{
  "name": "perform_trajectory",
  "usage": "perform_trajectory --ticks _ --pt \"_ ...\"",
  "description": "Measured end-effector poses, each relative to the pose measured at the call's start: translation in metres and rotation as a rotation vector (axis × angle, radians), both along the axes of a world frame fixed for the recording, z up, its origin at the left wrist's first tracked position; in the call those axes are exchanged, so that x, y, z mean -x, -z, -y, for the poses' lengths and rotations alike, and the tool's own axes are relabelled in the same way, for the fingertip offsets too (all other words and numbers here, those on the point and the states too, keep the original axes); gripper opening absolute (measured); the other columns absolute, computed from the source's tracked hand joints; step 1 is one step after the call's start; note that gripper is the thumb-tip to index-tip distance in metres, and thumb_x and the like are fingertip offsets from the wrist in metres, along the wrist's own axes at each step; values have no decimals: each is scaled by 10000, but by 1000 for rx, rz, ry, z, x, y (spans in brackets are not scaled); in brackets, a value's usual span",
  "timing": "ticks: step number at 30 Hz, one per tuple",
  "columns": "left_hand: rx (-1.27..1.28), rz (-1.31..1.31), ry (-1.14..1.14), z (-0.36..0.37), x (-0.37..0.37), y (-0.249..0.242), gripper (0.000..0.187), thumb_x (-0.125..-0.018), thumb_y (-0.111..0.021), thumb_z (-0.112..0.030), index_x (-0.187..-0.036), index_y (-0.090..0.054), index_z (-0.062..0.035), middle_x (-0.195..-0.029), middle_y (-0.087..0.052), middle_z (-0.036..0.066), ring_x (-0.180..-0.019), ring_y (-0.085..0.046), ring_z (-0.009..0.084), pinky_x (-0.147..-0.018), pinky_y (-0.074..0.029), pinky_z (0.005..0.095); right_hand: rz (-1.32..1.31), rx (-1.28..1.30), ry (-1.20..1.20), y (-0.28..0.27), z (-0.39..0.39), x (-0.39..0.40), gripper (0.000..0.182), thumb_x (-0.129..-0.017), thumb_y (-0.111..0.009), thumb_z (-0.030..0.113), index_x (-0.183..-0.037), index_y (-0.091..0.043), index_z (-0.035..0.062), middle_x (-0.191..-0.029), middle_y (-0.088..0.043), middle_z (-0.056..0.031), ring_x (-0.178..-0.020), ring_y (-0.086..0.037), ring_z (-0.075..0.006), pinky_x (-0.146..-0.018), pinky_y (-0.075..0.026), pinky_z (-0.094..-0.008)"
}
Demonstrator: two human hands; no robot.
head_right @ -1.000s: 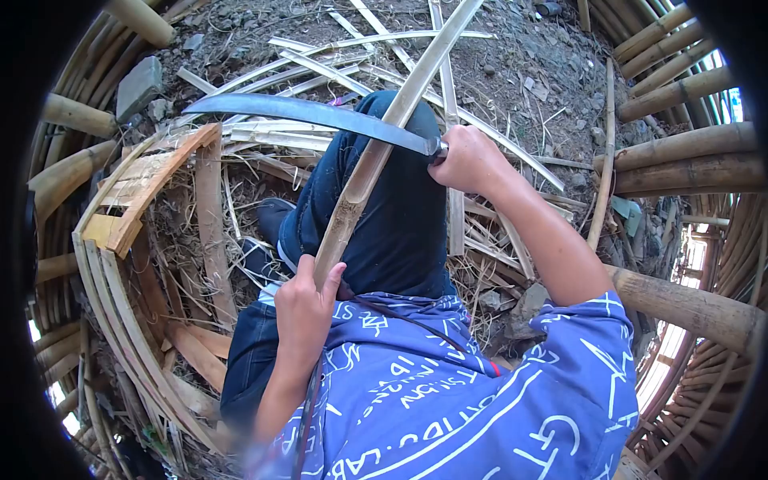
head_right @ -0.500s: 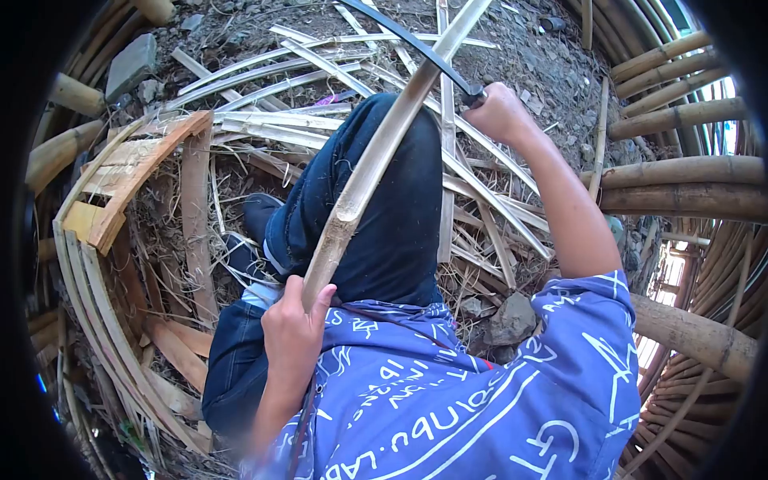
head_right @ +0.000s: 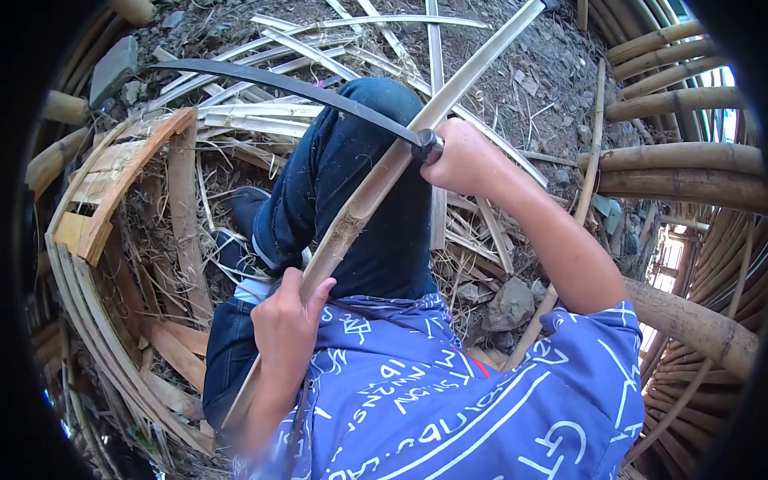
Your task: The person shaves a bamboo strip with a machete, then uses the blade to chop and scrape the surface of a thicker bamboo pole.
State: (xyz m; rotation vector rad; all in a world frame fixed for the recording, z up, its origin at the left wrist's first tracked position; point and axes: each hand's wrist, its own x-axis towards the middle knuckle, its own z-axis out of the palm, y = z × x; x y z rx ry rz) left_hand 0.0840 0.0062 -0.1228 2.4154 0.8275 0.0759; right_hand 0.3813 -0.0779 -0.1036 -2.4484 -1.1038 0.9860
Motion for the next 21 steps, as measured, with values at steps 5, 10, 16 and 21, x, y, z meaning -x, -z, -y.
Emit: perform_trajectory --ticks 5,10,16,21 --pt "-21 3 -26 3 6 1 394 -897 -643 -398 -755 -483 -68 -539 -570 104 -485 -617 276 -428 -468 370 102 -140 10 14 8 -7 130 -672 -613 60 -618 -545 -37 -503 -499 -104 -472 -449 -137 -493 -410 -344" --pt "-45 -4 -9 5 7 0 394 -903 -637 -395 -750 -474 -70 -539 -562 95 -480 -610 269 -423 -460 365 176 -212 69 23 11 -23 118 -692 -620 72 -658 -602 -39 -531 -550 -129 -498 -490 -124 -520 -442 -340" --pt "30 -43 -62 1 4 -5 396 -915 -610 -417 -825 -509 -44 -606 -591 173 -558 -613 371 -474 -449 434 250 -242 67 9 15 -19 129 -701 -632 90 -663 -622 -32 -534 -563 -138 -482 -526 -153 -524 -449 -343" --pt "-16 41 -150 -14 -1 -11 383 -925 -611 -379 -782 -474 -52 -589 -593 150 -523 -614 347 -446 -447 425 187 -230 39 11 21 15 154 -695 -657 119 -701 -659 -35 -596 -614 -205 -562 -634 -345 -589 -502 -386"
